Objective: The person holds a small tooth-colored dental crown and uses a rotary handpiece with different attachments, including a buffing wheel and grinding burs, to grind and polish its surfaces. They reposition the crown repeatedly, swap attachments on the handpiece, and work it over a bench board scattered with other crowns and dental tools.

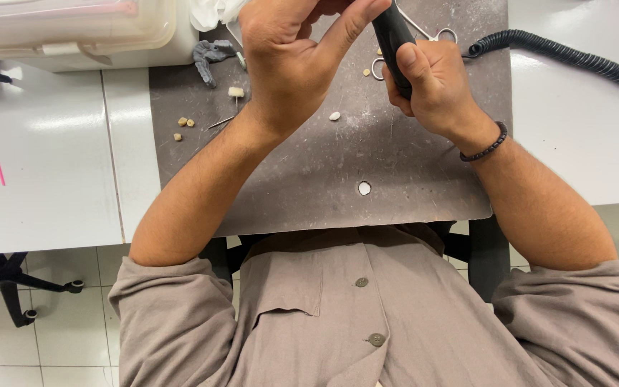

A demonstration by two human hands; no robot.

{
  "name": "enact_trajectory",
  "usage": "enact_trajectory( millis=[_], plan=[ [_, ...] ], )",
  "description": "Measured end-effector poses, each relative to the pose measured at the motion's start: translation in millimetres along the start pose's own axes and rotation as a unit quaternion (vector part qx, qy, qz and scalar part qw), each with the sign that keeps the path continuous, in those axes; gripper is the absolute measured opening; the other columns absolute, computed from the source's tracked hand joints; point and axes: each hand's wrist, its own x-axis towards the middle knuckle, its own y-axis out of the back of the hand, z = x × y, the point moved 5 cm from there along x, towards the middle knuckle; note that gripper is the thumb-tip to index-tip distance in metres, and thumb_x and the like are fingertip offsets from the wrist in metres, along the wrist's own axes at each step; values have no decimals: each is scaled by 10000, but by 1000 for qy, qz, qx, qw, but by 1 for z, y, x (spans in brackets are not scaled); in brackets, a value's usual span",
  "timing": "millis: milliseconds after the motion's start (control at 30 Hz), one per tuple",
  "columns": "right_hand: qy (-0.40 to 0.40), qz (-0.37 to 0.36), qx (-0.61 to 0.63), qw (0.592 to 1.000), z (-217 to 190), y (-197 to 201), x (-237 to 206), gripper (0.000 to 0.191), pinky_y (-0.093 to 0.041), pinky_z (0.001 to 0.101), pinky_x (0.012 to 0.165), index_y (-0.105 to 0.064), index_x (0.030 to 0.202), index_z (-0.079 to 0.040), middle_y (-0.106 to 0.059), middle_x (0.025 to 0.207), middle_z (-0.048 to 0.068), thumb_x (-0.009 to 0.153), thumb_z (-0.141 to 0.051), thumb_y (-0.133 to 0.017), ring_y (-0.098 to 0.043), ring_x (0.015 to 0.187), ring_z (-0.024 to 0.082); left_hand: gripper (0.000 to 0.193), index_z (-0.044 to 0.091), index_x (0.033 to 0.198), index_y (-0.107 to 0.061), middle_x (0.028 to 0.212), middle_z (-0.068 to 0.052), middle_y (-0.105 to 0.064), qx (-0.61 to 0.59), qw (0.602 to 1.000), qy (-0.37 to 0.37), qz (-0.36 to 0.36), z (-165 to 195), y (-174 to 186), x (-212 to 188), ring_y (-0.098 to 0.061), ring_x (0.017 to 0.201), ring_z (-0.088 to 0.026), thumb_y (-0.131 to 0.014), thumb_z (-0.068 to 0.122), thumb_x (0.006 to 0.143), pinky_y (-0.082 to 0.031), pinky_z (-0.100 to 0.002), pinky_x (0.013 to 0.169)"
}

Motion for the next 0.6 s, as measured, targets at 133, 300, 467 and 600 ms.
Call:
enact_trajectory(
  millis=[133, 300, 467, 600],
  plan=[
    [-2, 0, -2, 1000, 1, -1, 0, 734, -388, 237, 439, -589, 836, -56, -517, 585, 2, 1072, -725, -401, -522, 488, 86, 90, 20, 1132, -739, 1029, -63, -771, 9, 1000, -12, 0, -2, 1, 1, -792, 940, -139, -779, 50, 1058, -682, -238, 864],
    [-5, -2, 13, 1000, -3, 0, 1, 742, -383, 246, 428, -594, 855, -44, -522, 595, 18, 1057, -736, -416, -518, 486, 97, 114, 36, 1151, -728, 1044, -54, -770, -9, 1000, 6, 11, -4, -1, -3, -789, 944, -135, -786, 42, 1053, -676, -237, 863],
    [-31, -47, 119, 991, -8, 1, 0, 786, -337, 259, 393, -546, 823, -46, -456, 567, 26, 992, -802, -413, -442, 446, 107, 292, 45, 1250, -617, 1137, -69, -742, -119, 988, 95, -25, -19, -18, -12, -757, 1046, -154, -791, 53, 1016, -652, -292, 976],
    [-141, -84, 285, 945, -1, -5, -5, 776, -292, 252, 371, -551, 889, -71, -458, 585, 22, 913, -834, -415, -385, 419, 84, 349, 45, 1409, -604, 1380, -76, -691, -257, 940, 177, -138, -34, -31, -22, -675, 1283, -153, -752, 108, 1099, -546, -315, 1191]
  ],
)
